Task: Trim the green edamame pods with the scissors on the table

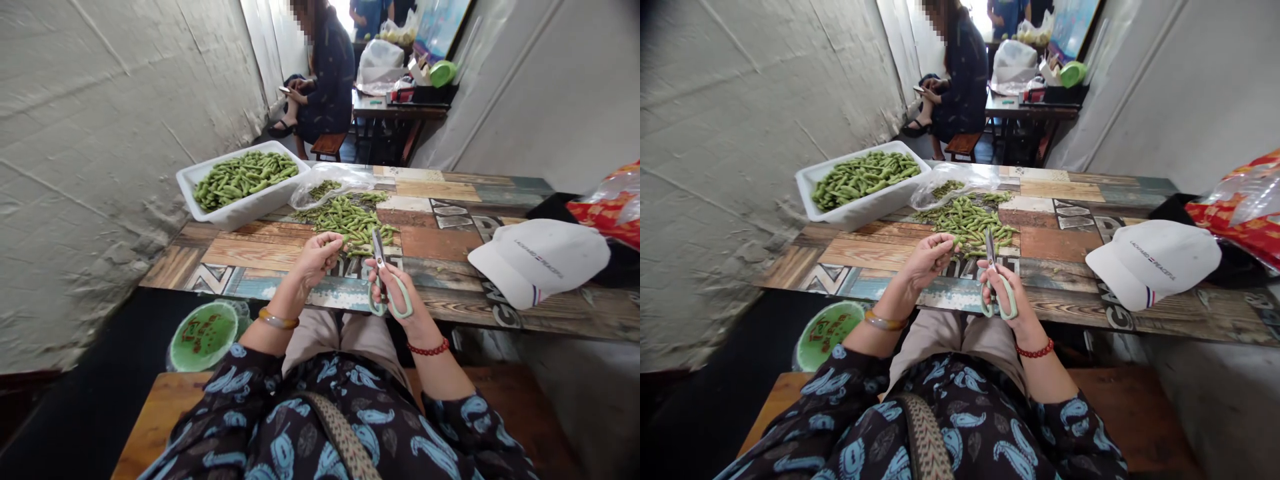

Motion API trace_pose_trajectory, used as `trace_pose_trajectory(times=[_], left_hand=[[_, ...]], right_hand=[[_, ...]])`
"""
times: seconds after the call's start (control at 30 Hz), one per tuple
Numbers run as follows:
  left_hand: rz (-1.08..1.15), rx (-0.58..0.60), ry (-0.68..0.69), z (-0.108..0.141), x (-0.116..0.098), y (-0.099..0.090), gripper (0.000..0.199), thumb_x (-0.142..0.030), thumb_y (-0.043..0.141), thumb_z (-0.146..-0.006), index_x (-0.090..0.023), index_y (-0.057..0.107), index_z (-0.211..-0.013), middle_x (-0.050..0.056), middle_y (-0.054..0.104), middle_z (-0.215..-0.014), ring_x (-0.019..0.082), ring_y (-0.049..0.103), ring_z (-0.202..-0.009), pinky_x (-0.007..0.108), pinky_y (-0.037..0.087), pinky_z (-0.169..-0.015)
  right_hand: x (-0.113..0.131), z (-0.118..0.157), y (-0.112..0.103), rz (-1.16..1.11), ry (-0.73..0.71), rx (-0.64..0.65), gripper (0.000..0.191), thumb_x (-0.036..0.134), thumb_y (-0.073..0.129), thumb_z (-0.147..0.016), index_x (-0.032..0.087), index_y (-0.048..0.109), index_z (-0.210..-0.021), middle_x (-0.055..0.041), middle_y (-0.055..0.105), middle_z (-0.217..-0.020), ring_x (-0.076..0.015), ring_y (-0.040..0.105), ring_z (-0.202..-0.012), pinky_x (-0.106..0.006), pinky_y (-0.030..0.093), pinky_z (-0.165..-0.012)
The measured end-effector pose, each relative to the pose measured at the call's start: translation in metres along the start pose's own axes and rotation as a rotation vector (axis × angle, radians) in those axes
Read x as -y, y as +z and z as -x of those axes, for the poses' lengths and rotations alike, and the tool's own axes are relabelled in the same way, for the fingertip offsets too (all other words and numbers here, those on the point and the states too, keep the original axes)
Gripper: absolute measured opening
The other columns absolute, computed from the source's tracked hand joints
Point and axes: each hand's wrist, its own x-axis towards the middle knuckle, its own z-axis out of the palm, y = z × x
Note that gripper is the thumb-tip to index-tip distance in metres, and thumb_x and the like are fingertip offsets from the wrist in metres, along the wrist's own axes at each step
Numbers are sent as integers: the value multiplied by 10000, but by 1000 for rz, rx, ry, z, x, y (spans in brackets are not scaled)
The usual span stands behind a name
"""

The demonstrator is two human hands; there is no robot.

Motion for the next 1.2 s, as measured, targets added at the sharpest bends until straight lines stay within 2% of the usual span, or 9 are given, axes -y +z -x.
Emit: trace_pose_trajectory(times=[0.1, 0.27, 0.37, 0.47, 0.57, 0.83, 1.0, 1.1, 1.2], left_hand=[[-2, -16, 0, 9, -4, 4, 496, -373, 887, -572, -114, 664, -931, 1, 643, -687, -3, 320, -393, 163, 185, -393], [-62, -1, 10, 21, -10, 13, 409, -385, 868, -602, -123, 656, -834, -13, 625, -643, 4, 336, -387, 177, 190, -393], [-78, 6, 33, 27, -13, 17, 391, -409, 848, -632, -130, 640, -811, -17, 623, -658, 4, 340, -393, 182, 201, -396], [-146, 20, 58, 30, -12, 18, 379, -432, 824, -660, -132, 647, -810, -46, 545, -564, 19, 337, -396, 185, 210, -402], [-251, 39, 81, 33, -10, 17, 349, -444, 778, -707, -133, 663, -816, -57, 484, -505, 34, 328, -402, 193, 215, -416], [-507, -7, 214, 36, -15, 14, 209, -342, 722, -731, -136, 704, -759, -2, 600, -632, 89, 482, -564, 220, 351, -535], [-623, -50, 336, 33, -14, 11, 105, -237, 735, -695, -134, 713, -698, 22, 629, -697, 118, 542, -694, 227, 399, -633], [-502, -45, 282, 35, -12, 10, 127, -243, 745, -698, -139, 681, -731, -18, 568, -639, 77, 471, -575, 205, 351, -543], [-191, -20, 154, 39, -12, 10, 258, -333, 761, -721, -162, 597, -823, -60, 528, -616, 31, 344, -426, 186, 238, -425]], right_hand=[[7, 7, 4, 165, -21, 82, 506, 573, 648, -851, 204, 609, -1195, -1, 565, -853, -83, 503, -567, -222, 463, -481], [20, 12, 6, 452, -157, 178, 555, 575, 637, -858, 203, 573, -1266, -21, 560, -928, -102, 524, -651, -245, 482, -577], [23, 12, 8, 635, -266, 183, 508, 546, 632, -872, 188, 592, -1231, -37, 584, -947, -104, 501, -654, -251, 459, -600], [23, 12, 11, 724, -338, 157, 471, 543, 621, -879, 176, 609, -1176, -55, 610, -959, -116, 515, -669, -266, 466, -637], [23, 11, 15, 750, -359, 155, 463, 552, 632, -870, 173, 622, -1137, -58, 622, -943, -126, 527, -667, -266, 468, -626], [21, 12, 19, 775, -400, 137, 453, 518, 625, -891, 159, 647, -1167, -47, 620, -866, -148, 556, -697, -269, 486, -631], [15, 12, 19, 709, -231, 145, 501, 550, 595, -895, 156, 644, -1201, -29, 598, -803, -116, 545, -578, -240, 491, -509], [14, 13, 20, 603, -107, 123, 559, 580, 592, -884, 160, 611, -1252, 8, 557, -727, -98, 515, -507, -223, 481, -448], [14, 15, 21, 483, -89, 79, 582, 601, 585, -878, 166, 585, -1263, 24, 535, -723, -84, 489, -490, -216, 474, -438]])
